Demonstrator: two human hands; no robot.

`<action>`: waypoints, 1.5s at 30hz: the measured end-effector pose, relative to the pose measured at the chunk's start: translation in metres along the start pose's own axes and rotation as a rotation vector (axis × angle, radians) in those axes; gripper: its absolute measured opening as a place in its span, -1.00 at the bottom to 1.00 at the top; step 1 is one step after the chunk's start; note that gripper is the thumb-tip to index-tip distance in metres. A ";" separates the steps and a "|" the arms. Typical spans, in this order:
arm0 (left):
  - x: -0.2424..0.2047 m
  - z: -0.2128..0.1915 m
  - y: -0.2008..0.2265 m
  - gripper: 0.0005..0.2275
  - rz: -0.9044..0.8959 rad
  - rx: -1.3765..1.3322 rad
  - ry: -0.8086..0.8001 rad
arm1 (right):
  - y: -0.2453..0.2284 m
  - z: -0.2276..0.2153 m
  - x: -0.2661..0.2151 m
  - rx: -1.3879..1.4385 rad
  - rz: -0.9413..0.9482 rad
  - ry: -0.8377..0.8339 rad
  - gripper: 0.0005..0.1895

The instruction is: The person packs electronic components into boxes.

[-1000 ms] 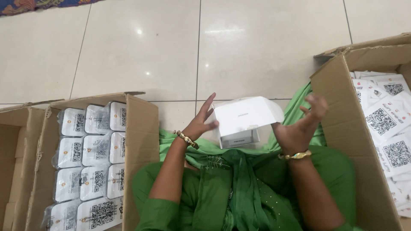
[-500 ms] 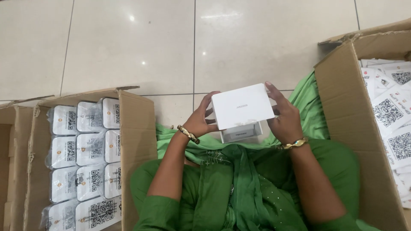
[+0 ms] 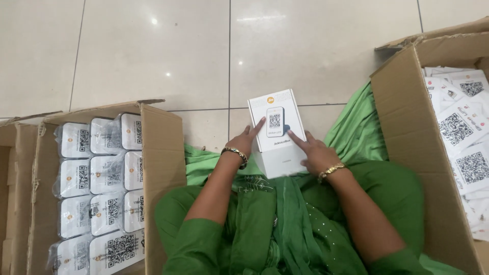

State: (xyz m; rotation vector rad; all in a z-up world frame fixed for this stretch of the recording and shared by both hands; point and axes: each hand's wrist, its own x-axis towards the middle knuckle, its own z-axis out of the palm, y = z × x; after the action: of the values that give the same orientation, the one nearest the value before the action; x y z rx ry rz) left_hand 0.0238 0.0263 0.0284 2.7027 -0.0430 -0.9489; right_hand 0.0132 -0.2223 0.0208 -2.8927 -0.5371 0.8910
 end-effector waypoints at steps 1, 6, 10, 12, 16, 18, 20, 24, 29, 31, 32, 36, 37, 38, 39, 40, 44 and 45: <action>0.001 0.001 0.003 -0.05 -0.063 0.008 -0.054 | 0.000 0.008 0.012 0.209 -0.032 0.040 0.11; 0.070 0.078 -0.044 -0.22 -0.111 -0.538 0.254 | 0.043 0.058 0.067 0.843 -0.069 0.235 0.11; 0.041 0.075 -0.040 -0.34 -0.240 -0.983 -0.288 | 0.011 0.009 0.032 1.028 0.211 -0.264 0.14; 0.041 0.080 -0.040 -0.39 -0.219 -1.030 -0.332 | 0.020 0.020 0.038 1.039 0.197 -0.256 0.10; 0.067 0.105 -0.057 -0.46 -0.102 -1.089 -0.405 | 0.039 0.048 0.054 1.089 0.148 -0.277 -0.04; 0.084 0.120 -0.066 -0.44 -0.107 -1.069 -0.386 | 0.040 0.050 0.056 1.124 0.152 -0.279 -0.04; 0.095 0.129 -0.072 -0.41 -0.116 -1.055 -0.373 | 0.042 0.059 0.063 1.157 0.160 -0.289 -0.05; 0.065 0.088 -0.040 -0.15 -0.041 -0.448 -0.024 | 0.026 0.043 0.055 0.728 0.034 0.251 0.25; 0.055 0.064 -0.013 0.25 0.210 -0.303 0.541 | -0.002 0.034 0.063 0.367 -0.252 0.611 0.40; 0.062 0.074 -0.003 -0.04 0.008 -0.250 0.317 | 0.006 0.065 0.086 0.140 0.008 0.543 0.06; 0.064 0.075 -0.005 -0.04 0.020 -0.248 0.311 | 0.001 0.061 0.082 0.140 0.022 0.544 0.06; 0.075 0.078 -0.013 -0.05 0.092 -0.325 0.533 | 0.006 0.054 0.093 0.578 -0.005 0.529 0.09; 0.075 0.087 -0.017 0.02 0.163 -0.426 0.624 | 0.013 0.064 0.097 0.825 -0.048 0.539 0.30; 0.073 0.082 -0.015 0.02 0.184 -0.422 0.631 | 0.024 0.064 0.104 0.822 -0.042 0.561 0.30; 0.071 0.077 -0.013 0.06 0.146 -0.553 0.566 | 0.036 0.064 0.111 1.248 0.124 0.367 0.15; 0.066 0.075 -0.011 0.10 0.105 -0.682 0.489 | 0.046 0.067 0.115 1.662 0.295 0.137 0.02; 0.040 0.056 0.009 0.09 0.244 -0.711 0.446 | 0.036 0.031 0.072 1.706 0.343 0.145 -0.04; 0.032 0.051 0.014 0.06 0.248 -0.773 0.399 | 0.038 0.023 0.063 1.736 0.275 0.160 -0.02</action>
State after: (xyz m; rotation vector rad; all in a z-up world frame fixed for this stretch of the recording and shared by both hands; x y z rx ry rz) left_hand 0.0186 -0.0038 -0.0251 2.0432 0.0568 -0.2500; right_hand 0.0608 -0.2372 -0.0386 -1.3587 0.4977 0.5650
